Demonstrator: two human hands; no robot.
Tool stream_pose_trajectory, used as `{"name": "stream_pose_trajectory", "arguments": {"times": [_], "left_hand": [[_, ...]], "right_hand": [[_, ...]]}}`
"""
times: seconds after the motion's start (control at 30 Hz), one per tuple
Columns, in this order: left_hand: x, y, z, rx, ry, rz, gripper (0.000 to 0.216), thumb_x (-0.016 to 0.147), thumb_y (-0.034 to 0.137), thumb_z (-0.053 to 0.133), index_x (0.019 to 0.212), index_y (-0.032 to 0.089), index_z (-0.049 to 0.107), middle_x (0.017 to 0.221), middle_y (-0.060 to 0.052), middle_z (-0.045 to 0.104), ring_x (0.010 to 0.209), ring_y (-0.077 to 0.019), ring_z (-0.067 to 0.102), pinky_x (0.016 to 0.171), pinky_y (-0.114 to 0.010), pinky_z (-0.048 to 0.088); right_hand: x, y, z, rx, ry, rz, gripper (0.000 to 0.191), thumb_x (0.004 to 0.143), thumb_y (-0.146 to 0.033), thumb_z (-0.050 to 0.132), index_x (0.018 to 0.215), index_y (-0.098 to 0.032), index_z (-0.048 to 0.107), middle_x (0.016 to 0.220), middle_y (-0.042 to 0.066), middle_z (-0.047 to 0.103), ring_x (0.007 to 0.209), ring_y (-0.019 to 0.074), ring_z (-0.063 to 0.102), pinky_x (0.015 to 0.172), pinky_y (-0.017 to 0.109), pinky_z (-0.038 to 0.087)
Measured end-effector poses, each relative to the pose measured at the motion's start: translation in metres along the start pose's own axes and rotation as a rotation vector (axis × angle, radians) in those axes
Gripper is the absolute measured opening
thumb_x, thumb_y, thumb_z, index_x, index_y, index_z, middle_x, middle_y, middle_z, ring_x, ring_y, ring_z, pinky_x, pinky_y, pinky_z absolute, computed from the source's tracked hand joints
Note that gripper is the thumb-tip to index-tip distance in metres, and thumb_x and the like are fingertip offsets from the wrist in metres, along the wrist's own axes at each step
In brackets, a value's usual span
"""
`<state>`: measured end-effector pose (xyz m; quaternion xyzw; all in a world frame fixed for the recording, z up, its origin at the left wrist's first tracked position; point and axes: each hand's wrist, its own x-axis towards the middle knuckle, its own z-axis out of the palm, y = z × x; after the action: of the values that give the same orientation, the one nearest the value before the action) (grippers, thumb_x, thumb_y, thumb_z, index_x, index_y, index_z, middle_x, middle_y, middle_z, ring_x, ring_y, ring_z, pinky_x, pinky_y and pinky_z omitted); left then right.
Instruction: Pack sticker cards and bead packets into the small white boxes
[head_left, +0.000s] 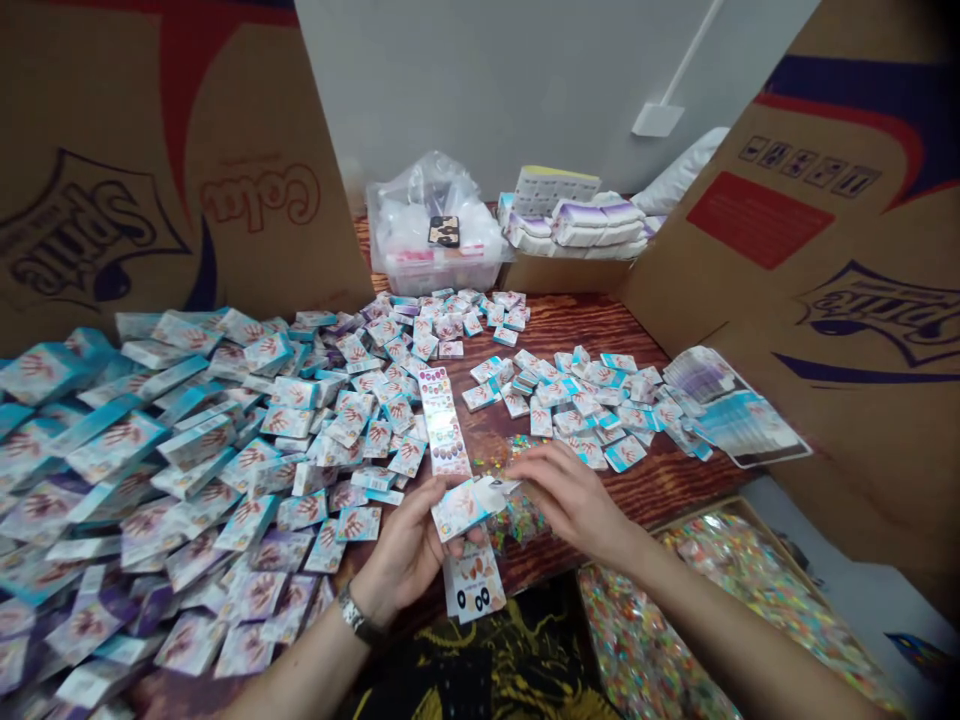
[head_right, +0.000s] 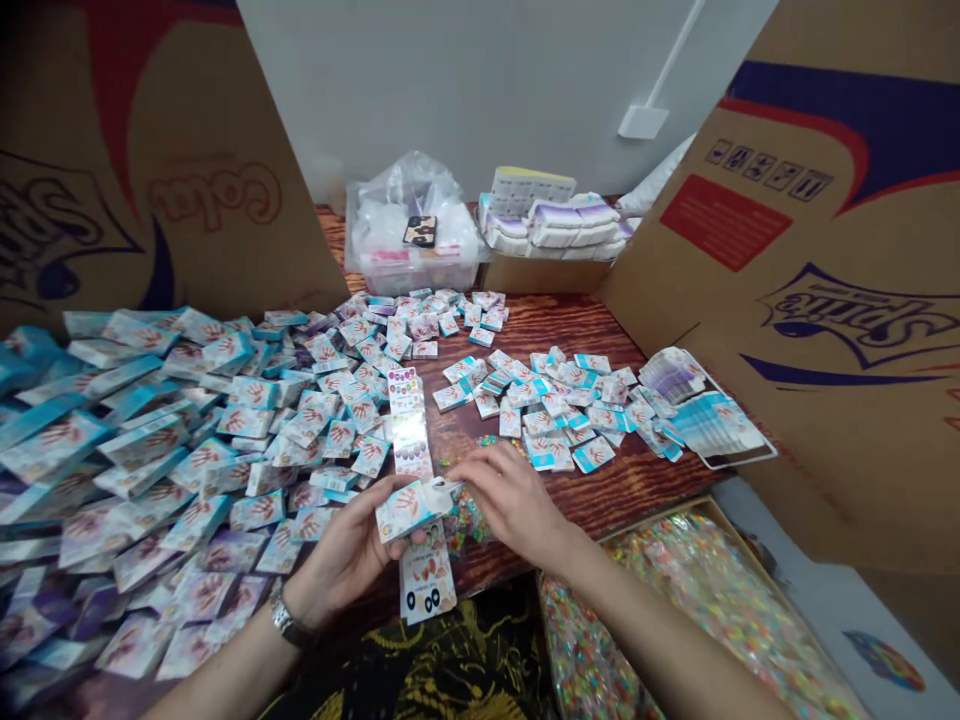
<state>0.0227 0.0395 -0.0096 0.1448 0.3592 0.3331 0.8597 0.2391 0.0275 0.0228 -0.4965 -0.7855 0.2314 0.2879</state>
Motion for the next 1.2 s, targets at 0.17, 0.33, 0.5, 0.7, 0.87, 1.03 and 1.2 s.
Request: {"name": "stream_pose_trajectory", "arguments": {"times": [0.17, 0.33, 0.5, 0.7, 0.87, 1.03, 1.2], "left_hand": [[-0.005, 0.004, -0.003, -0.035, 0.026, -0.012, 0.021, 0.084, 0.028, 0.053, 0.1, 0.014, 0.057, 0.076, -0.006, 0.067, 0.053, -0.0158, 0.066, 0.037, -0.015, 0.043], [-0.008, 0.003, 0.0, 0.013, 0.026, 0.023, 0.022, 0.086, 0.031, 0.052, 0.099, 0.013, 0.058, 0.076, -0.007, 0.067, 0.055, -0.0158, 0.065, 0.039, -0.017, 0.045], [-0.01, 0.003, 0.005, 0.101, -0.007, 0.115, 0.026, 0.085, 0.036, 0.056, 0.1, 0.015, 0.058, 0.077, -0.004, 0.064, 0.06, -0.0156, 0.065, 0.044, -0.019, 0.047], [-0.008, 0.002, 0.004, 0.473, 0.004, 0.296, 0.026, 0.089, 0.038, 0.046, 0.103, 0.019, 0.058, 0.094, -0.005, 0.063, 0.084, -0.0187, 0.062, 0.071, -0.033, 0.054], [-0.012, -0.004, -0.006, 1.423, 0.081, 0.778, 0.046, 0.082, 0.034, 0.059, 0.126, 0.021, 0.049, 0.122, -0.013, 0.054, 0.115, -0.0283, 0.049, 0.097, -0.048, 0.042], [-0.008, -0.013, -0.012, 1.727, 0.182, 0.944, 0.05, 0.087, 0.02, 0.047, 0.135, 0.017, 0.035, 0.116, -0.016, 0.057, 0.108, -0.0282, 0.054, 0.09, -0.045, 0.049], [-0.004, -0.016, -0.016, 1.697, 0.123, 0.969, 0.056, 0.086, 0.016, 0.046, 0.139, 0.015, 0.028, 0.119, -0.017, 0.055, 0.11, -0.0263, 0.054, 0.092, -0.041, 0.048]], "right_hand": [[0.003, -0.002, 0.001, -0.341, -0.16, -0.374, 0.035, 0.09, -0.014, 0.048, 0.12, -0.03, 0.056, 0.108, 0.006, 0.065, 0.097, 0.0216, 0.057, 0.082, 0.039, 0.049], [0.005, -0.007, 0.001, -0.32, -0.19, -0.487, 0.035, 0.089, -0.015, 0.05, 0.121, -0.028, 0.055, 0.112, 0.006, 0.065, 0.087, 0.0184, 0.061, 0.074, 0.033, 0.05], [0.01, -0.023, 0.009, -0.084, -0.097, -0.25, 0.03, 0.088, -0.012, 0.046, 0.113, -0.022, 0.058, 0.106, 0.008, 0.063, 0.096, 0.0188, 0.058, 0.079, 0.033, 0.05], [0.011, -0.026, 0.024, 0.2, 0.057, 0.163, 0.013, 0.087, -0.018, 0.051, 0.094, -0.022, 0.061, 0.089, 0.003, 0.063, 0.083, 0.0169, 0.06, 0.073, 0.03, 0.049], [0.009, -0.015, 0.05, 0.372, 0.18, 0.303, 0.009, 0.084, -0.021, 0.055, 0.093, -0.022, 0.058, 0.086, 0.002, 0.062, 0.078, 0.0157, 0.061, 0.07, 0.029, 0.051], [0.007, -0.02, 0.067, 0.522, 0.229, 0.394, 0.011, 0.084, -0.028, 0.058, 0.091, -0.021, 0.055, 0.083, 0.002, 0.062, 0.074, 0.0148, 0.061, 0.066, 0.026, 0.052], [0.002, -0.032, 0.058, 0.283, 0.129, 0.213, 0.011, 0.09, -0.023, 0.049, 0.098, -0.022, 0.056, 0.089, 0.004, 0.062, 0.081, 0.0164, 0.059, 0.072, 0.029, 0.049]]}}
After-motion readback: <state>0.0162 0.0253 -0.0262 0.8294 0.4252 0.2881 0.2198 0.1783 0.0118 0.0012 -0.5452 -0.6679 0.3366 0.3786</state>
